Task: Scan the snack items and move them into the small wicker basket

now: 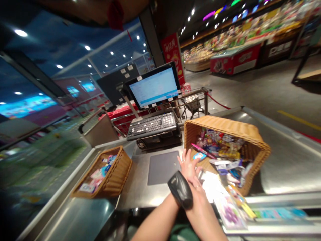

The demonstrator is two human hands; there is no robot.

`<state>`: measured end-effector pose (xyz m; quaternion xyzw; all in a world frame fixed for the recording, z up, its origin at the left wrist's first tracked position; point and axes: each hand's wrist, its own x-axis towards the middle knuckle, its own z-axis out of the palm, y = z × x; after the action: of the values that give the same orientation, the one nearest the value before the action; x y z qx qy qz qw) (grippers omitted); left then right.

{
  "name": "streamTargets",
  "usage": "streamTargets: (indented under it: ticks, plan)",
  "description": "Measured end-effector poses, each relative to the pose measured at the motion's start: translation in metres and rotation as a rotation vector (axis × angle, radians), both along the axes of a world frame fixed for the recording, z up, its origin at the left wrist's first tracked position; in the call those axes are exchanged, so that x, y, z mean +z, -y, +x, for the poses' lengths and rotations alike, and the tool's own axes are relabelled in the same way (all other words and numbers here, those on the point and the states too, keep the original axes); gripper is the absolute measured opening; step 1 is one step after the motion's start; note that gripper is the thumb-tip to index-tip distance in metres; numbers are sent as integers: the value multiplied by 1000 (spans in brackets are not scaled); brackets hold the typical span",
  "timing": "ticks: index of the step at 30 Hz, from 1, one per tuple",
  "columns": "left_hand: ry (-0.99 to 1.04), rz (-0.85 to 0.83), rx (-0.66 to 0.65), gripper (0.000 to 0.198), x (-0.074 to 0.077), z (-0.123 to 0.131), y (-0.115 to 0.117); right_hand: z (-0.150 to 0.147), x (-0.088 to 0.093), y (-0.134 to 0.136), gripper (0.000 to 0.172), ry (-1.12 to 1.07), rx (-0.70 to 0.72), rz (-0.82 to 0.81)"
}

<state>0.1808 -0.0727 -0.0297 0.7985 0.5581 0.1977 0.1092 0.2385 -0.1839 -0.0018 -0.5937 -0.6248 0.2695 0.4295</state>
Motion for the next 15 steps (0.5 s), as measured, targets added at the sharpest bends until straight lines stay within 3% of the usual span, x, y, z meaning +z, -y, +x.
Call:
streamTargets:
  ticks: [7,10,15]
  plan:
    - [142,-118,-179,42,9,23,-4,5,-22,-6,34,6,-55,-4]
    - [303,-213,-241,43,14,42,-3,6,-19,-1,40,13,-32,7]
    - [546,-264,-275,29,18,67,-2,4,-1,6,46,40,1,-7]
